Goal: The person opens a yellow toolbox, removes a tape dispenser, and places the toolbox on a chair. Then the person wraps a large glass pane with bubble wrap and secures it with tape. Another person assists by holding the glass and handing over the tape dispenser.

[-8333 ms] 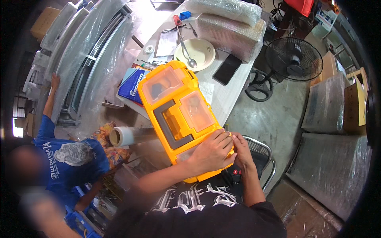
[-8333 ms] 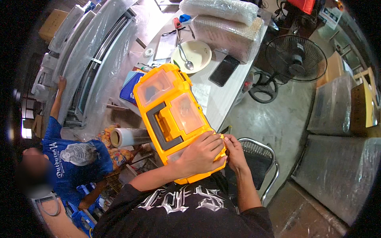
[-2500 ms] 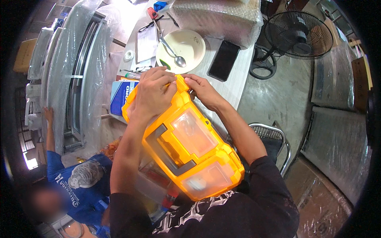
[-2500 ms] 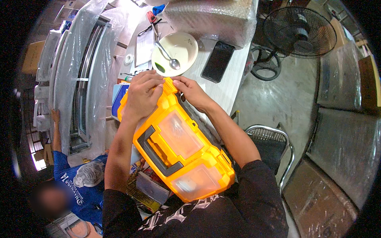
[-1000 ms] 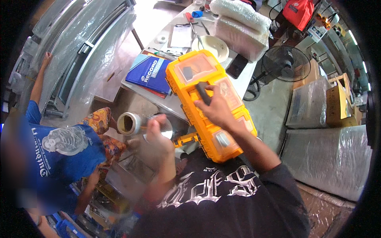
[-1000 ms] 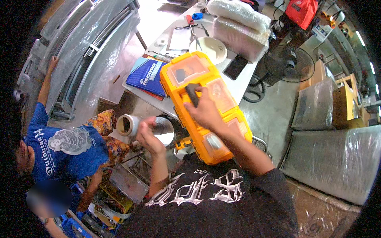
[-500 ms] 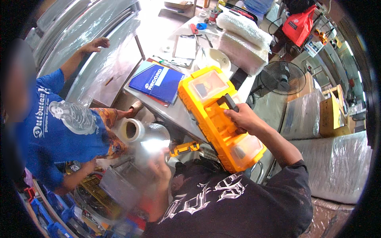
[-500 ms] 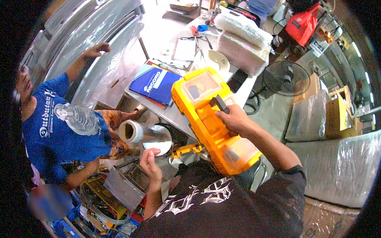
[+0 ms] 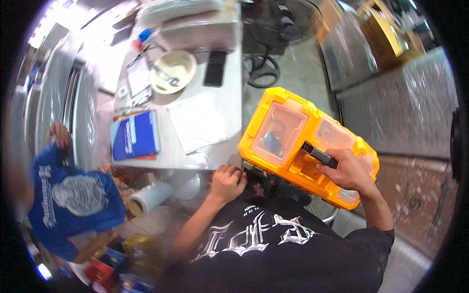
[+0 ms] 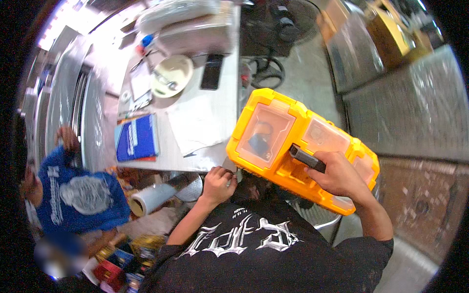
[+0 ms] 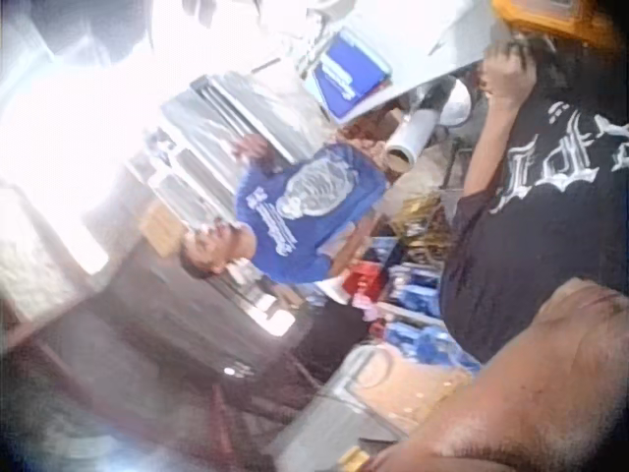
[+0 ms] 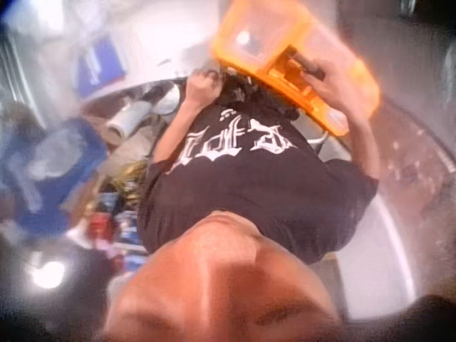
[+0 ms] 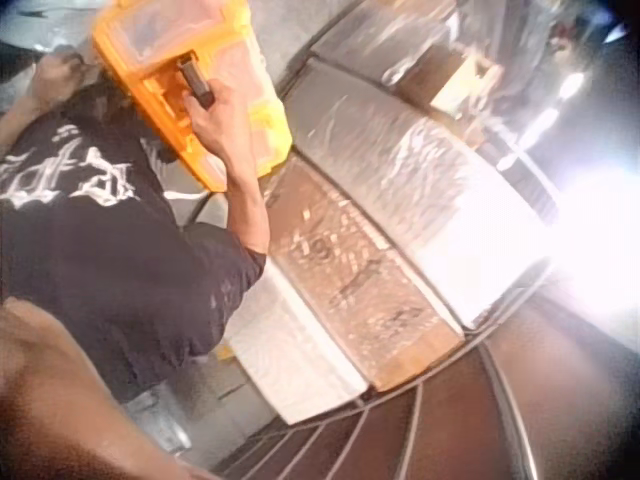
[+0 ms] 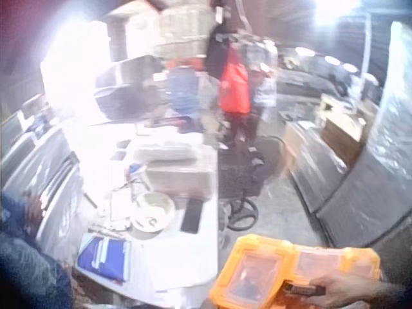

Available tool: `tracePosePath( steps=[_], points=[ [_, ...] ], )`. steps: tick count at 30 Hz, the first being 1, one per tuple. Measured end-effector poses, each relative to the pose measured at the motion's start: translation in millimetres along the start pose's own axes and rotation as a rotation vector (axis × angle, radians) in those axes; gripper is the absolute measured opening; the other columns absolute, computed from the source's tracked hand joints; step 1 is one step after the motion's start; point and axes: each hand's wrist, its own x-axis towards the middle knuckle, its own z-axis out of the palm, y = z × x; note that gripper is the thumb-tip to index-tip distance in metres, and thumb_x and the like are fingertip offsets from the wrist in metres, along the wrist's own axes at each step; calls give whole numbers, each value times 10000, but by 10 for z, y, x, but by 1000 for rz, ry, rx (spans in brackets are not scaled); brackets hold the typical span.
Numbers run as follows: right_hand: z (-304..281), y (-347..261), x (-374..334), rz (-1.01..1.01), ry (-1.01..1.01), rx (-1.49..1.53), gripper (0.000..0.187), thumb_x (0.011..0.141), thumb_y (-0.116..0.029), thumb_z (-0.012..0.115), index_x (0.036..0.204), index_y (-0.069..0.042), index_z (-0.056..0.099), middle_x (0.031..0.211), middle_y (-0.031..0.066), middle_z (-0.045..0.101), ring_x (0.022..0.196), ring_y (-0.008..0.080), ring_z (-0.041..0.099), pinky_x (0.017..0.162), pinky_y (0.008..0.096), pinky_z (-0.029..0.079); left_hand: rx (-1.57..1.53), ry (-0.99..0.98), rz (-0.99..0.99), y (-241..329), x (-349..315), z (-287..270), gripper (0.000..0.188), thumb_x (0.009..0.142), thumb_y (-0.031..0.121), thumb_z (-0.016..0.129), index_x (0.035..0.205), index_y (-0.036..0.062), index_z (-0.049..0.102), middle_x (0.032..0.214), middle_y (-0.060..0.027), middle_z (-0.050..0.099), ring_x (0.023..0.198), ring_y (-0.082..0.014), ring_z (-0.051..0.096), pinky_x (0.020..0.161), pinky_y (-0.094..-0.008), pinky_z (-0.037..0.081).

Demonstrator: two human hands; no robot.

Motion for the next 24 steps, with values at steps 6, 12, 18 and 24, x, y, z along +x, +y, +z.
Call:
tracePosePath(
  steps=[6, 12, 18, 24],
  points=[
    [345, 1005, -134, 144, 240, 139, 244, 874, -198, 712, 854, 34, 639, 702, 228, 630, 651, 350, 652, 634, 449, 480, 382, -857, 326, -194, 601, 780, 373, 850, 394, 685, 950, 45, 771, 1003, -134, 717, 1065, -308, 631, 922, -442, 466],
    [927, 1688, -191, 359, 354, 333, 263, 872, -184, 701, 785, 41, 597, 629, 197, 569, 571, 294, 584, 566, 426, 444, 832, -1679, 427, -985, 996, 2271, 446, 919, 420, 653, 1272, 157, 728, 1368, -124, 658, 1325, -331, 560, 1041, -604, 391],
    [1469, 2057, -368, 431, 395, 605, 213, 917, -175, 707, 828, 6, 638, 634, 1, 509, 600, 99, 468, 534, 333, 392, 1107, -1829, 146, -1787, 1175, 3447, 604, 919, 537, 656, 1437, 230, 607, 1467, -95, 588, 1380, -380, 495, 1072, -712, 309],
    [1709, 2087, -406, 538, 253, 658, 181, 912, -142, 711, 864, 24, 658, 643, -2, 535, 603, 82, 469, 540, 309, 396, 1219, -1851, 84, -2565, 1215, 3563, 605, 900, 558, 667, 1397, 215, 629, 1431, -103, 605, 1329, -382, 521, 1039, -701, 322]
  ],
)
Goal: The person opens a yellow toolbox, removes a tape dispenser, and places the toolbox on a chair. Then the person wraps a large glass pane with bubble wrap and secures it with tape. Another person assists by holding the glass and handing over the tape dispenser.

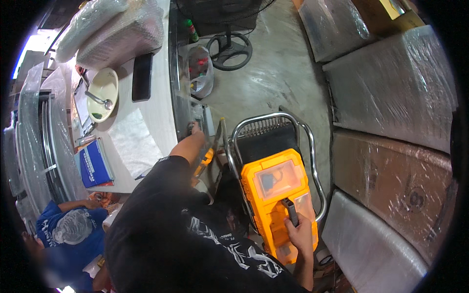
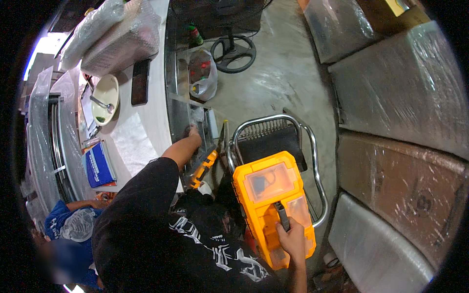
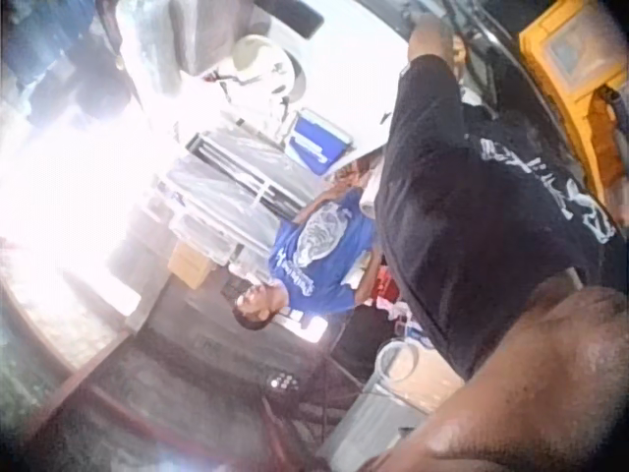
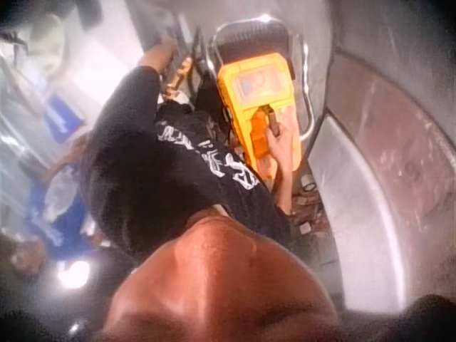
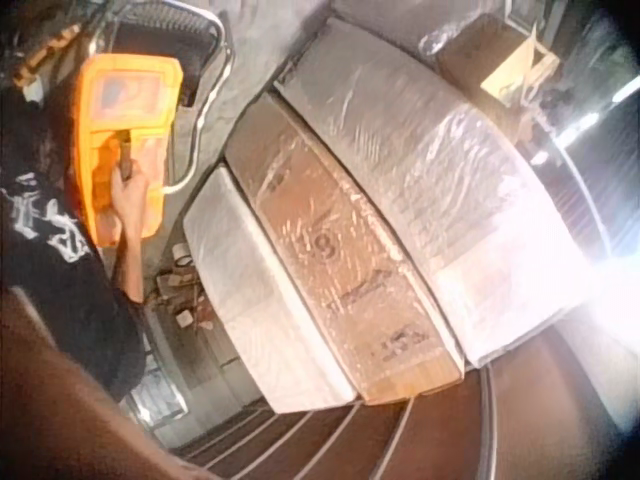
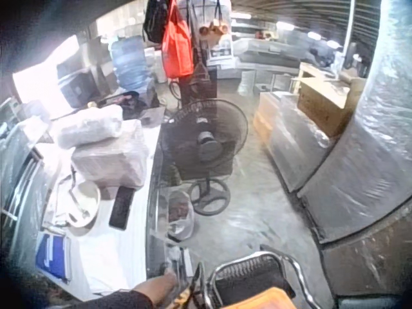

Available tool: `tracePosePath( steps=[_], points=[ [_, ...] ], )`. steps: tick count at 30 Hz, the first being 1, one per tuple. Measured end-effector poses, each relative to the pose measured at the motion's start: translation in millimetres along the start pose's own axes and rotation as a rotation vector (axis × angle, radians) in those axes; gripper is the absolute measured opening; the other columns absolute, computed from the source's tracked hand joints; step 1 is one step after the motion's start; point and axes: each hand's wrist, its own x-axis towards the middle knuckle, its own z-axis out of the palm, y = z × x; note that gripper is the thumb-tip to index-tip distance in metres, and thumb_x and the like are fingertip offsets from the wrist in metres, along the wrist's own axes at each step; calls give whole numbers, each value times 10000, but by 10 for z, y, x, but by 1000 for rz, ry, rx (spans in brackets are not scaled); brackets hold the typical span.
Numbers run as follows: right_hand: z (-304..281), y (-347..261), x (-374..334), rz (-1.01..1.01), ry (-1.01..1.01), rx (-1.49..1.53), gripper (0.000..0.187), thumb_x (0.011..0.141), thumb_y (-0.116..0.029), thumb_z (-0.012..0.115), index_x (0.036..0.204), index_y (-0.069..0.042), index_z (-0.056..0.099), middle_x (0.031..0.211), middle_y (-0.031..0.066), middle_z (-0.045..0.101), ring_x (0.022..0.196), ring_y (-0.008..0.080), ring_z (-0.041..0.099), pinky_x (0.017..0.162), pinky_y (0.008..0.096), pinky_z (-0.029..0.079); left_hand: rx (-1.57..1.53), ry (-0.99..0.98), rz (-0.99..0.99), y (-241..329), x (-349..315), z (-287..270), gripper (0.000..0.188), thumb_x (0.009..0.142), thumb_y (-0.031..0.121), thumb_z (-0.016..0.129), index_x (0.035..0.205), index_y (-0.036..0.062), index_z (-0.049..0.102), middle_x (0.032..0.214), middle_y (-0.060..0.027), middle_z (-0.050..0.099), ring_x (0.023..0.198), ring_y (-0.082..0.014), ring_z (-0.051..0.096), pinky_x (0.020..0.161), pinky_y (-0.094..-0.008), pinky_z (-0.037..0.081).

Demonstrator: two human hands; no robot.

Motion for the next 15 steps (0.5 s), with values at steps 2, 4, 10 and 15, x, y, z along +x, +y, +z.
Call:
tracePosePath(
  steps=[2, 4, 10, 15],
  points=[
    [44, 0, 44, -11, -14, -11, 202, 901, -146, 716, 865, 43, 654, 627, 50, 570, 581, 114, 502, 542, 329, 414, 37, -9, -4, -12, -14, 29, 606, 894, 565, 670, 1384, 210, 636, 1419, -106, 610, 1312, -382, 529, 1028, -698, 326],
    [80, -7, 126, -39, -8, -107, 209, 893, -150, 719, 875, 49, 657, 629, 107, 596, 577, 160, 558, 553, 352, 437, 71, 1, 7, 1, -69, 32, 608, 887, 573, 674, 1371, 205, 643, 1407, -108, 616, 1295, -383, 538, 1018, -695, 330],
    [165, 6, 431, -93, -13, -201, 216, 877, -158, 719, 896, 51, 665, 695, 231, 651, 649, 331, 678, 614, 429, 499, 302, 371, 59, -140, -90, 165, 386, 903, 399, 661, 1240, 217, 708, 1257, -39, 683, 1224, -270, 543, 1016, -557, 332],
    [227, 92, 707, -252, 24, -201, 242, 871, -180, 722, 861, 49, 645, 680, 218, 618, 639, 345, 626, 612, 445, 479, 250, 714, 131, -190, -444, 26, 244, 911, 304, 638, 1105, 254, 777, 1189, 40, 713, 1221, -177, 535, 1115, -437, 298]
  ],
)
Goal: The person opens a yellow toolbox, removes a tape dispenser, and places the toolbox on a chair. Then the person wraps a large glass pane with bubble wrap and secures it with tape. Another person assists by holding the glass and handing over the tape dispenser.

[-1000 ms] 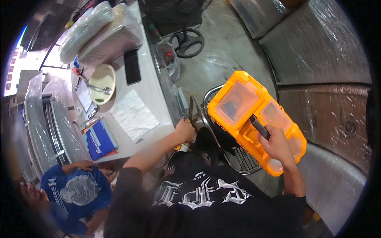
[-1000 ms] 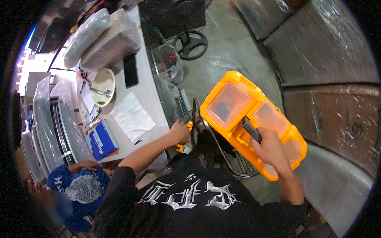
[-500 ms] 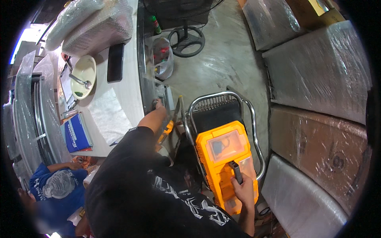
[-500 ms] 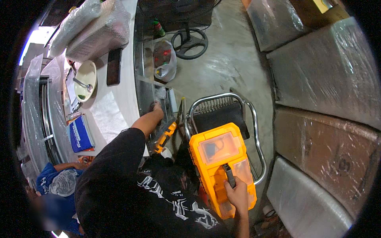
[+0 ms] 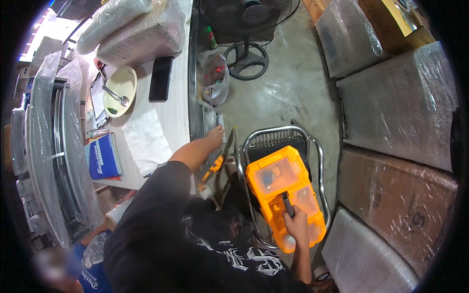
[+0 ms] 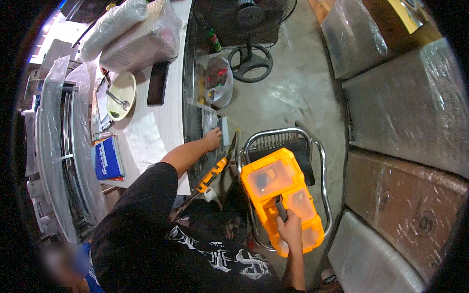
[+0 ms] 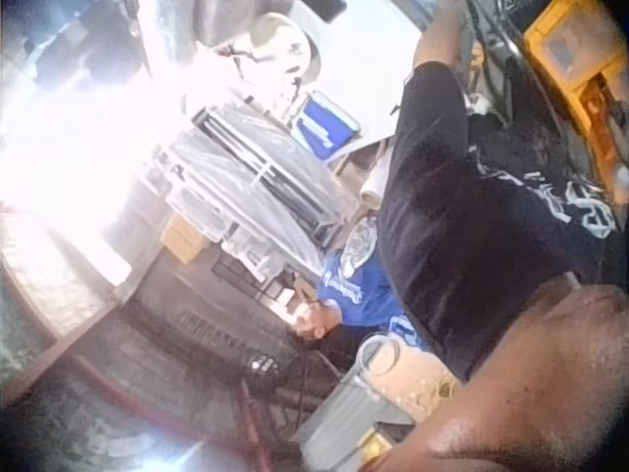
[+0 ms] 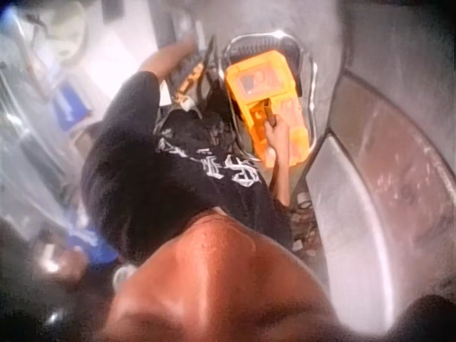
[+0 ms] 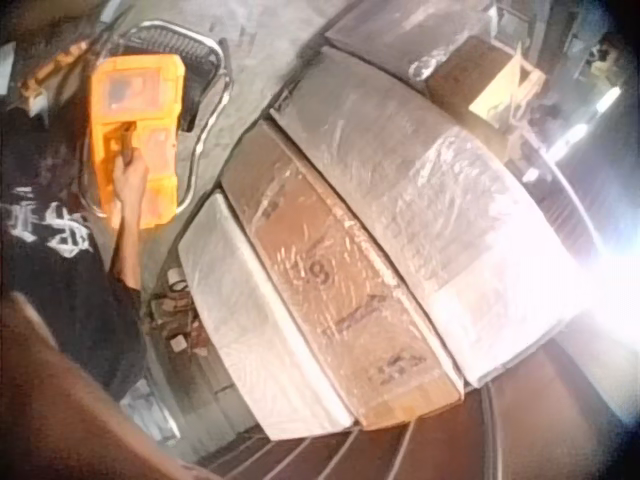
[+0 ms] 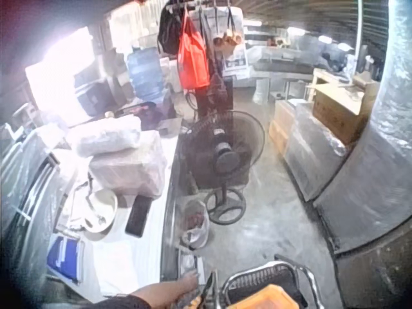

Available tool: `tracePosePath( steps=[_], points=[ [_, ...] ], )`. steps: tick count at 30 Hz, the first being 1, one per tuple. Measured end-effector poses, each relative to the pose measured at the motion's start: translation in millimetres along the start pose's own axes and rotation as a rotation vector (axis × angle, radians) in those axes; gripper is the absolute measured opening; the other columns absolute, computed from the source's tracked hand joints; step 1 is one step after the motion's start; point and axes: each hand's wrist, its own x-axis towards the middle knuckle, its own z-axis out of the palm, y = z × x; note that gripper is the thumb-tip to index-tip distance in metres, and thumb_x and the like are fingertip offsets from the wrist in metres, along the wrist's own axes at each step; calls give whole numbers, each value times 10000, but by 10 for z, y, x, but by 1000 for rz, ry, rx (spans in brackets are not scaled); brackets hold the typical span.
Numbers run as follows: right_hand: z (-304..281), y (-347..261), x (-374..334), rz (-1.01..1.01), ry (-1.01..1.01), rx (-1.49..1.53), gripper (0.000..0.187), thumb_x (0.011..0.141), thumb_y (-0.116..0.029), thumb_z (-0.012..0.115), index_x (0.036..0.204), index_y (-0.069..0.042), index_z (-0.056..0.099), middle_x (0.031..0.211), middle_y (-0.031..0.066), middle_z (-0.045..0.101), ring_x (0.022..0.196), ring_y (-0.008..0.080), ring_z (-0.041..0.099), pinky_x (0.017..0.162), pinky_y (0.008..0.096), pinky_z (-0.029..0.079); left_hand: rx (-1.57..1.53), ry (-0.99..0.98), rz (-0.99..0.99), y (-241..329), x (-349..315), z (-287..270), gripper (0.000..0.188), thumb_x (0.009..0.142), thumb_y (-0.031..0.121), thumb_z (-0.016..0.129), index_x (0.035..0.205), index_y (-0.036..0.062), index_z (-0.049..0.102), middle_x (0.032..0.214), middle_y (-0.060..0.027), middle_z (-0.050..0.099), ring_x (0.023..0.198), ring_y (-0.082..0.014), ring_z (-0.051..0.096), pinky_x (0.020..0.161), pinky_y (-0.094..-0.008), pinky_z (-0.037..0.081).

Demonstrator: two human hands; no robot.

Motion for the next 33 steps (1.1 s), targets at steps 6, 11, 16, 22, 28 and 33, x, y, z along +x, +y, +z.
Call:
tracePosePath(
  steps=[6, 11, 16, 22, 28, 33],
  points=[
    [27, 24, 455, 63, -78, -81, 291, 876, -220, 718, 847, 56, 629, 719, 272, 638, 705, 450, 661, 647, 487, 496, -310, 372, 33, -394, -740, -1474, 180, 887, 290, 676, 989, 188, 784, 1127, 20, 681, 1168, -220, 549, 977, -434, 417],
    [282, -180, 895, 0, -110, -125, 288, 881, -226, 696, 887, 57, 643, 801, 323, 664, 815, 486, 682, 715, 524, 530, -786, 799, 31, -715, -1706, -2071, 145, 854, 203, 738, 932, 81, 744, 1028, -48, 652, 1022, -265, 583, 882, -392, 482],
    [529, -539, 1114, -118, -197, -144, 294, 886, -252, 683, 940, 37, 665, 833, 310, 685, 816, 482, 685, 765, 539, 541, -1036, 955, -207, -670, -2324, -2025, 179, 860, 113, 744, 1025, 45, 749, 1052, -81, 675, 978, -288, 642, 867, -399, 533],
    [626, -1036, 1446, -358, -306, -197, 311, 899, -290, 676, 959, 15, 683, 847, 293, 695, 821, 473, 690, 777, 537, 547, -1213, 962, -333, -656, -2565, -1855, 197, 859, 105, 757, 1045, 43, 776, 1104, -91, 685, 1039, -266, 656, 916, -363, 544],
    [828, -1273, 1850, -515, -437, -239, 311, 882, -294, 668, 938, 11, 698, 807, 274, 693, 778, 456, 692, 762, 526, 557, -1304, 1032, -446, -632, -2840, -1583, 201, 860, 66, 772, 1057, 30, 781, 1128, -103, 692, 1018, -250, 682, 889, -361, 565],
    [799, -1277, 2202, -648, -543, -315, 299, 858, -298, 672, 933, -10, 706, 834, 259, 701, 798, 448, 693, 762, 519, 560, -1415, 1105, -542, -470, -2794, -1533, 246, 848, 11, 764, 1093, 26, 767, 1211, -123, 693, 1093, -275, 680, 936, -363, 561]
  ],
)
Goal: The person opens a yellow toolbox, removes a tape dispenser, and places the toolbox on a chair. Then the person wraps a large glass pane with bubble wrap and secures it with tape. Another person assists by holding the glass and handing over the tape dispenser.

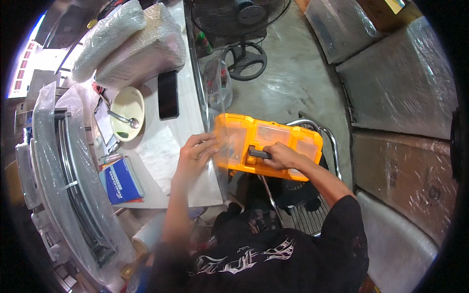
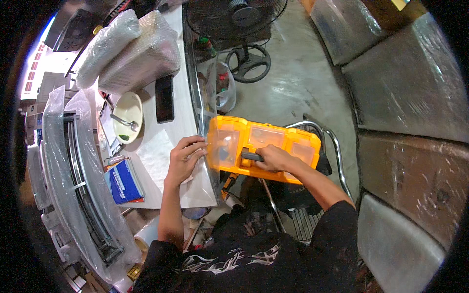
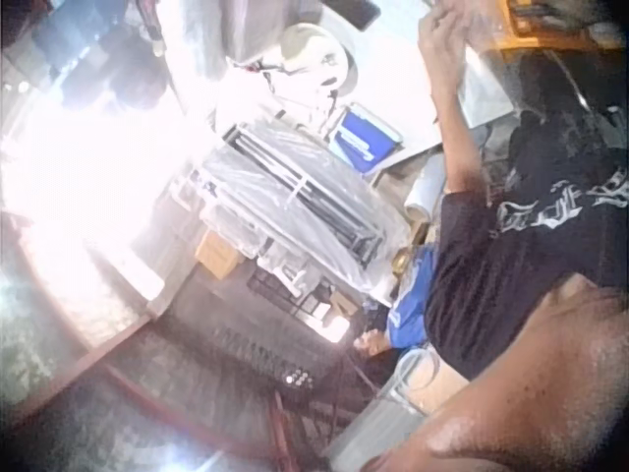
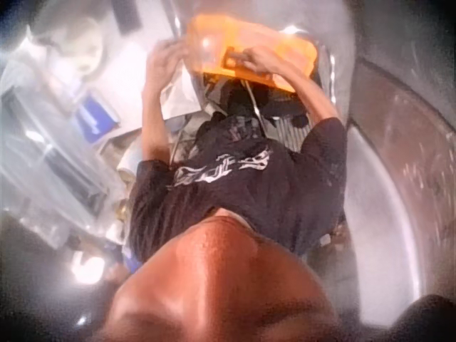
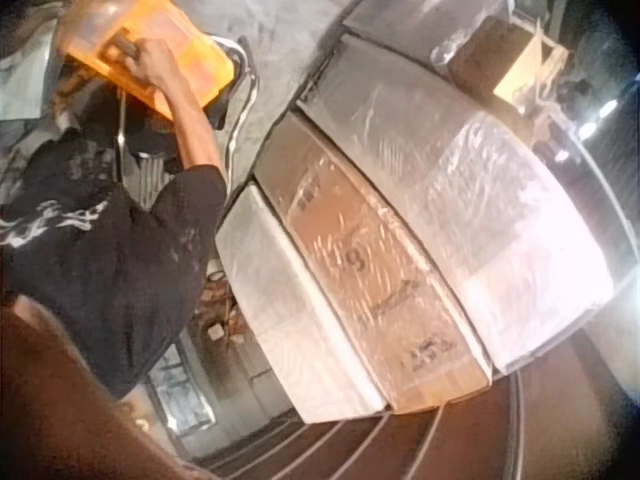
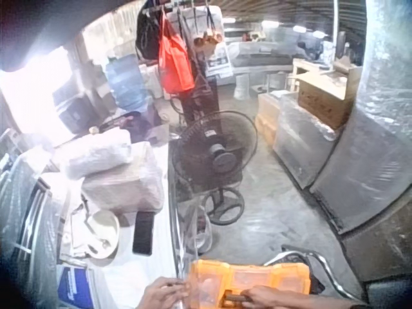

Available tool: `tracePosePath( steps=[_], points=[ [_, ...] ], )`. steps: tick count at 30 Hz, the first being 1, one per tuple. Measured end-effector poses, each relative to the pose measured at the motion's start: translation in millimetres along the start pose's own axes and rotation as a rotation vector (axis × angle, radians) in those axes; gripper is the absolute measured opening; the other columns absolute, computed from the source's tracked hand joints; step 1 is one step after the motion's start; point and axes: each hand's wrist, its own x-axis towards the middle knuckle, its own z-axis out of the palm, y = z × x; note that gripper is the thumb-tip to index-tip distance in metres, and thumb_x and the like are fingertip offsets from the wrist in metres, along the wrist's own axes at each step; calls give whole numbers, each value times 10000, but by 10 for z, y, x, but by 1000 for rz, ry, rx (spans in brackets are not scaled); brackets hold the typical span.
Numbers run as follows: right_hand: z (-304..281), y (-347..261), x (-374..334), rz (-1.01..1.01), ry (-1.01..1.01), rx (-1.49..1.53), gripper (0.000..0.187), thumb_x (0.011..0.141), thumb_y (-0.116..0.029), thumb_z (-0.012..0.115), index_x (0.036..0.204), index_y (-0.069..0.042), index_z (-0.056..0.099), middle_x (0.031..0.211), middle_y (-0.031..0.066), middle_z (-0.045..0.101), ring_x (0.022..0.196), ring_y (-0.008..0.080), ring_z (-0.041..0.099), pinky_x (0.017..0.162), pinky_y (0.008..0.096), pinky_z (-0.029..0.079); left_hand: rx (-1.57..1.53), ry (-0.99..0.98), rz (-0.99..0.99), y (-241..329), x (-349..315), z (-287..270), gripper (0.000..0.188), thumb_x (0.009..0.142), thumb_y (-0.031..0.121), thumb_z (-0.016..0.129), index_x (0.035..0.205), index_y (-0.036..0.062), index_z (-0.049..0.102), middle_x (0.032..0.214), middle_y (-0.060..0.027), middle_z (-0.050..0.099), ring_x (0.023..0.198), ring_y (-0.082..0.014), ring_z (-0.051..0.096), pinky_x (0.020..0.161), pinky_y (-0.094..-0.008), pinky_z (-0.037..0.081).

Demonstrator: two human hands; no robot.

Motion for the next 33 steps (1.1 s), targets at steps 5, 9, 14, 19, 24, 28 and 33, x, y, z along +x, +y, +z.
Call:
tracePosePath(
  steps=[5, 9, 14, 19, 24, 28, 33],
  points=[
    [-151, 2, 244, -75, -114, -152, 309, 863, -301, 708, 958, -8, 690, 842, 244, 700, 802, 448, 684, 742, 517, 543, 70, 78, -30, 88, -164, 305, 309, 880, -14, 713, 1186, 29, 716, 1300, -147, 668, 1194, -323, 635, 1025, -390, 508],
    [-250, -68, 443, -91, -122, -237, 345, 863, -349, 730, 1001, -37, 686, 845, 241, 697, 815, 459, 681, 739, 533, 538, 107, 252, 46, 287, -485, 739, 250, 890, -25, 631, 1131, -14, 696, 1186, -170, 695, 1048, -360, 664, 930, -422, 538],
    [-372, -125, 514, -96, -153, -275, 358, 858, -394, 710, 963, -52, 698, 893, 239, 714, 863, 447, 697, 765, 526, 557, -505, -261, -63, 541, -1739, 1690, 144, 861, 25, 654, 980, 26, 734, 1029, -148, 721, 988, -295, 696, 899, -405, 541],
    [-457, -157, 527, -119, -193, -289, 360, 858, -389, 713, 999, -59, 687, 866, 248, 706, 842, 455, 691, 756, 531, 550, -1900, 152, -1219, -704, -1329, 3201, 375, 1075, 324, 433, 1317, 80, 582, 1157, -87, 687, 1106, -242, 653, 1014, -400, 516],
    [-406, -112, 493, -141, -232, -312, 358, 854, -327, 736, 1079, -56, 675, 853, 239, 703, 795, 461, 680, 733, 525, 541, -2117, 556, -882, -1467, -554, 3956, 384, 1074, 330, 461, 1348, 78, 556, 1193, -85, 660, 1121, -241, 633, 1024, -401, 510],
    [-407, -59, 429, -112, -239, -351, 404, 836, -335, 750, 1133, -73, 674, 875, 220, 715, 791, 451, 686, 742, 518, 553, -2044, 674, -792, -1711, -452, 4193, 398, 1073, 334, 483, 1373, 77, 535, 1222, -84, 639, 1134, -240, 617, 1033, -402, 505],
    [-488, -91, 406, -110, -192, -326, 357, 862, -353, 718, 1096, -87, 676, 873, 209, 718, 798, 436, 698, 746, 533, 557, -1857, 727, -658, -2326, -692, 4625, 423, 1072, 339, 511, 1404, 76, 509, 1258, -82, 612, 1149, -239, 597, 1044, -403, 499]
  ],
)
